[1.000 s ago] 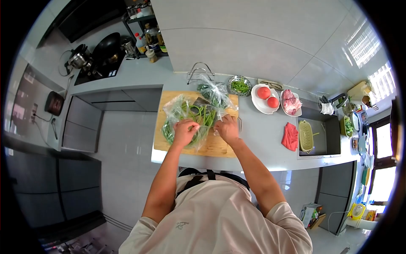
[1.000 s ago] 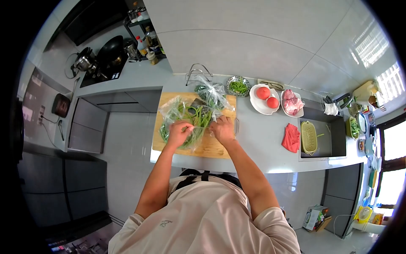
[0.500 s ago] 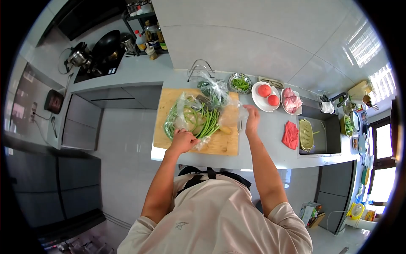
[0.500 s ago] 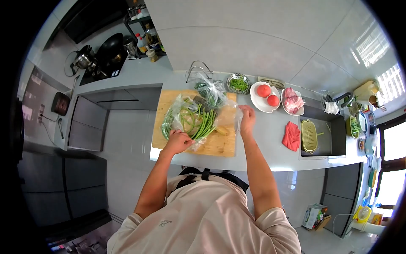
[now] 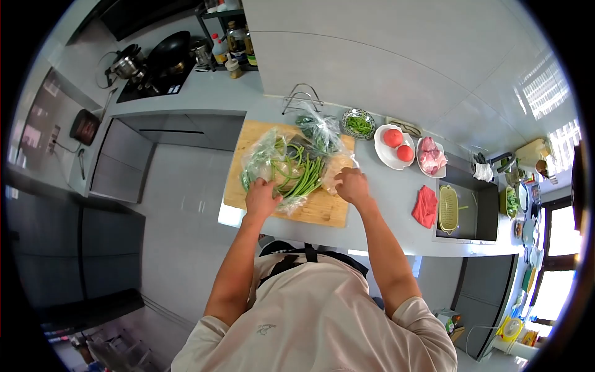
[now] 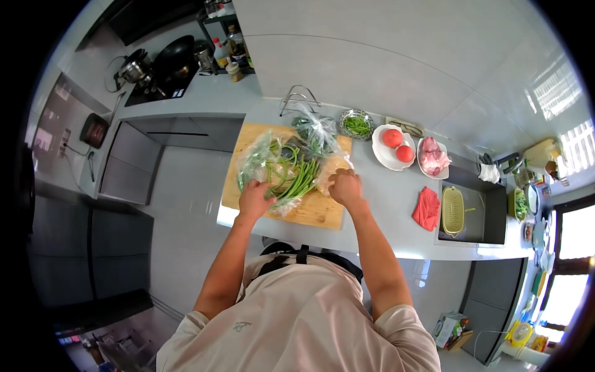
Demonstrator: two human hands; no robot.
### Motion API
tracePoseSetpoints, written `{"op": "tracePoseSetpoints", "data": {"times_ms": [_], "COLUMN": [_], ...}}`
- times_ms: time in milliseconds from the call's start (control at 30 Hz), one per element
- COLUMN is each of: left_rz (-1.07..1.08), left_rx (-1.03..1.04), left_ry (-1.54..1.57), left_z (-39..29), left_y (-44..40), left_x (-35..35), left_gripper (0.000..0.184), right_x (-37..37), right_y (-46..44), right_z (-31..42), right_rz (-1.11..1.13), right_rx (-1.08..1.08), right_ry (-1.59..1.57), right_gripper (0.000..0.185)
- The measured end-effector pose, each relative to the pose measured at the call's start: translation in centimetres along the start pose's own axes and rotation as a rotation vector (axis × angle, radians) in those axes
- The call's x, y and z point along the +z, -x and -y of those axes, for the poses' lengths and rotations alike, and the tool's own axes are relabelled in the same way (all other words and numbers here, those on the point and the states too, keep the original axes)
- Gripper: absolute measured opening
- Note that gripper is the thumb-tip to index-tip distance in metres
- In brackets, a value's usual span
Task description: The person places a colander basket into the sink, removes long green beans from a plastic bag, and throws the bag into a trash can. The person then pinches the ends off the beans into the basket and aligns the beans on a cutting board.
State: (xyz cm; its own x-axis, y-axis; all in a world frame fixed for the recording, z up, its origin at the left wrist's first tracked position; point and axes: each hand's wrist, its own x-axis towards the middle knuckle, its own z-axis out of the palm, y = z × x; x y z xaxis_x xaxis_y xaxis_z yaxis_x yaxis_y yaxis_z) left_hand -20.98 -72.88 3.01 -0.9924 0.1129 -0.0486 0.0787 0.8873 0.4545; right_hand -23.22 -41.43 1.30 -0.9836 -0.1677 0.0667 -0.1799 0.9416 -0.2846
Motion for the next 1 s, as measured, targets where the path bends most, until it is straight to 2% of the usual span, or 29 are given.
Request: {"op": "tracePoseSetpoints", "data": {"times_ms": [100, 133, 167, 233, 267, 367, 400, 500, 533, 567, 667, 767, 800, 900, 933, 1000], "left_rz": [0.000, -0.031, -0.065, -0.100, -0.117, -0.013, 0.001, 0.098, 0.163, 0.226, 0.267, 0.452, 0.471, 0.522, 0.520, 0.546], "left_rx": [0.193, 0.275, 0.358, 0.347, 0.340, 0.147, 0.102, -0.012, -0.040, -0.066, -0.133, -0.243, -0.279, -0.283, -0.317, -0.370], "left_ry": [-0.164, -0.163, -0.162, 0.007, 0.091, 0.170, 0.110, -0.079, -0.147, -0.216, -0.143, 0.104, 0.216, 0.708, 0.765, 0.870], "left_z": [-0.6, -0.7, -1.0, -2.1, -2.7, -4.0, -4.7, -6.7, -7.4, -7.9, -6.4, -3.1, -2.5, -0.7, -2.0, -1.5], "left_y": [0.7, 0.7, 0.4, -0.2, -0.6, -2.1, -2.4, -3.0, -3.0, -3.1, -3.8, -5.6, -6.0, -7.4, -7.3, -8.3], "left_x": [0.3, 1.1, 1.9, 3.2, 3.8, 5.1, 5.3, 5.5, 5.3, 5.0, 6.7, 7.9, 7.9, 8.2, 5.8, 4.8], "left_gripper": [0.043, 0.040, 0.038, 0.033, 0.030, 0.037, 0.043, 0.064, 0.071, 0.077, 0.069, 0.055, 0.040, 0.041, 0.034, 0.031], "right_x": [-2.0, -2.0, -2.2, -2.5, -2.1, -1.2, -1.0, -0.2, 0.9, 1.9, 2.7, 1.8, 1.9, 2.7, 2.8, 2.8], "right_y": [-0.3, -0.4, -0.5, -0.6, -0.9, -0.7, -0.8, -0.3, 0.0, 0.3, 0.8, 1.7, 1.6, 0.9, 0.8, 0.3], "right_z": [2.0, 2.2, 2.4, 2.6, 2.4, 2.9, 3.0, 3.6, 3.3, 2.9, 2.1, 2.5, 2.6, 3.0, 3.3, 4.1], "right_rz": [-0.283, -0.423, -0.432, -0.444, -0.365, -0.122, 0.008, 0.196, 0.209, 0.189, 0.140, 0.166, 0.177, 0.164, 0.153, 0.150], "right_rx": [0.171, 0.118, 0.011, -0.201, -0.277, -0.313, -0.296, -0.163, -0.071, -0.069, -0.045, 0.030, 0.060, 0.123, 0.140, 0.238], "right_ry": [-0.063, -0.132, -0.222, -0.402, -0.519, -0.534, -0.558, -0.356, -0.366, -0.384, -0.416, -0.422, -0.426, -0.484, -0.511, -0.658], "right_gripper": [0.026, 0.025, 0.023, 0.020, 0.019, 0.020, 0.024, 0.027, 0.029, 0.029, 0.030, 0.031, 0.031, 0.029, 0.028, 0.028]}}
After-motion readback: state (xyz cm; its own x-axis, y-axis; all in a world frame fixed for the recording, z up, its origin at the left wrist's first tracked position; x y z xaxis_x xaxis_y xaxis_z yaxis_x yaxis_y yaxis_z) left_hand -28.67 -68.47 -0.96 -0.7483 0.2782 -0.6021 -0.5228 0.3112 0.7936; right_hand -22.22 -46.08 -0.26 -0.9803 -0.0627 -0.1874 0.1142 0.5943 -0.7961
